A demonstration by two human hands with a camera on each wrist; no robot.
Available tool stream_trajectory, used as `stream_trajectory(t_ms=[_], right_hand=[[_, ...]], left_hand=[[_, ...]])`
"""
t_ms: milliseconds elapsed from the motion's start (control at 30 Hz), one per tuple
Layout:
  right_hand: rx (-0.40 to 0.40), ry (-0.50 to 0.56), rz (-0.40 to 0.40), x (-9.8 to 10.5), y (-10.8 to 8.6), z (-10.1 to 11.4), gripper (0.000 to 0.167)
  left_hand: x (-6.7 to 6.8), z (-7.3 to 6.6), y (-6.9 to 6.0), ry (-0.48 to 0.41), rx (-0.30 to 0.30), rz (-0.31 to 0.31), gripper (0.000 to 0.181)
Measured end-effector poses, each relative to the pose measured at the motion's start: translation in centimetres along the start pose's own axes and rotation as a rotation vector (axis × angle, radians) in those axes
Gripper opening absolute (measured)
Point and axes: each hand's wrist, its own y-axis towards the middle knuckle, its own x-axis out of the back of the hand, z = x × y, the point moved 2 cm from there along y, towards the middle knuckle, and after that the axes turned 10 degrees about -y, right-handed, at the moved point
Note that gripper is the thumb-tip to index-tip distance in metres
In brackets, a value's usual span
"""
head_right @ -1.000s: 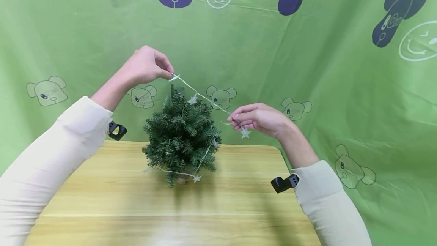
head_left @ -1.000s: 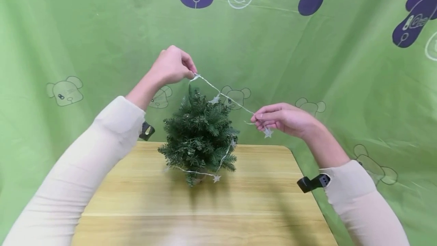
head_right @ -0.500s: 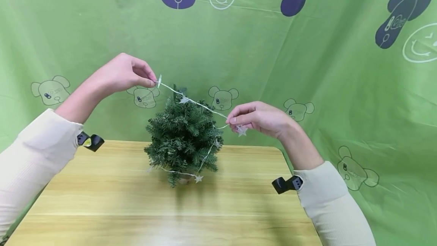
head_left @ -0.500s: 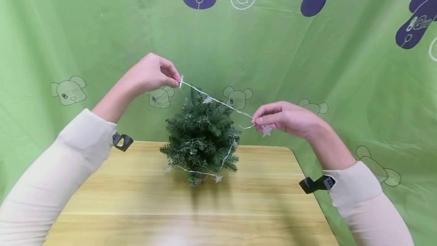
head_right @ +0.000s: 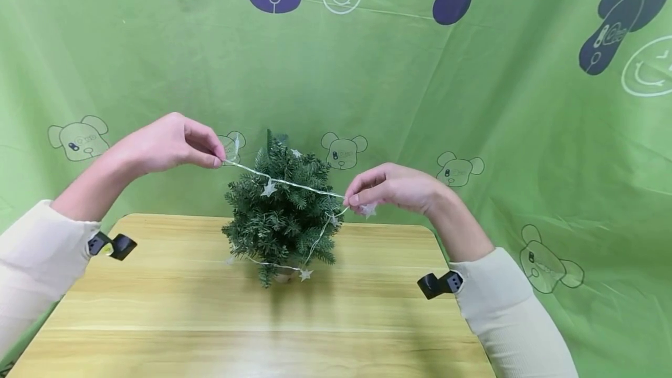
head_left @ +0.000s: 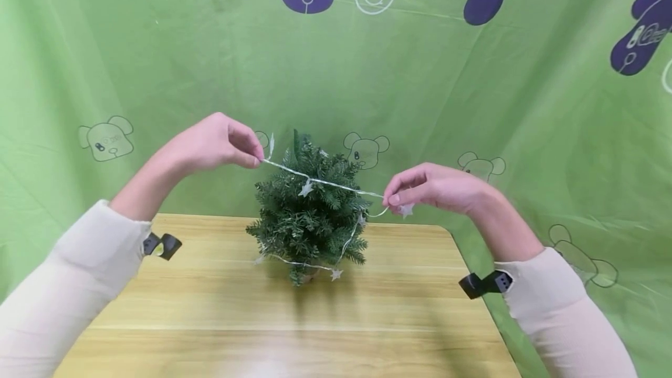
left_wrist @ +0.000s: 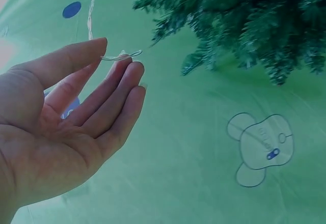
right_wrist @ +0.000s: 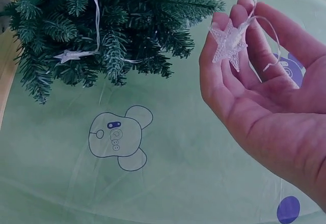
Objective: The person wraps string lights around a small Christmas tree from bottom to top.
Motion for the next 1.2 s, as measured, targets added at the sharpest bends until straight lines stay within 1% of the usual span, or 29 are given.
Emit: stream_trajectory(t_ms=[100, 167, 267, 467, 533, 633, 733, 833, 900, 1033, 1200], right_hand=[[-0.006, -0.016, 0.027, -0.2, 0.2, -0.1, 0.014], [-0.005, -0.031, 0.044, -0.4, 0.3, -0.1, 0.015], [-0.003, -0.046, 0.064, -0.6, 0.3, -0.2, 0.016], [0.019, -0.042, 0.103, -0.8, 0.5, 0.1, 0.017], [0.027, -0.039, 0.115, -0.9, 0.6, 0.1, 0.016], [0.026, -0.040, 0.123, -0.9, 0.7, 0.0, 0.017], [0.001, -0.028, 0.113, -0.8, 0.6, -0.3, 0.016], [-0.022, 0.007, 0.096, -0.6, 0.5, -0.9, 0.016], [-0.023, 0.035, 0.087, -0.3, 0.5, -1.3, 0.017], [0.015, 0.090, 0.063, 0.2, 0.3, -2.2, 0.017], [0.097, 0.164, 0.017, 0.9, -0.2, -2.8, 0.019]], left_hand=[[-0.7, 0.7, -0.5, -0.009, -0.005, 0.016, 0.012], [-1.1, 1.1, -0.8, 0.001, -0.010, 0.027, 0.011], [-1.4, 1.6, -1.3, 0.013, -0.018, 0.036, 0.011], [-1.5, 2.2, -1.9, 0.017, -0.014, 0.030, 0.012], [-1.8, 2.4, -2.0, 0.022, -0.014, 0.032, 0.012], [-2.7, 2.7, -2.2, 0.033, -0.014, 0.034, 0.011], [-3.7, 3.0, -2.4, 0.048, -0.013, 0.032, 0.011], [-4.8, 3.3, -2.4, 0.056, -0.017, 0.023, 0.011], [-5.4, 3.4, -2.5, 0.060, -0.025, 0.016, 0.011], [-6.3, 3.6, -2.5, 0.058, -0.037, 0.002, 0.010], [-6.8, 3.5, -2.4, 0.031, -0.035, -0.016, 0.011]])
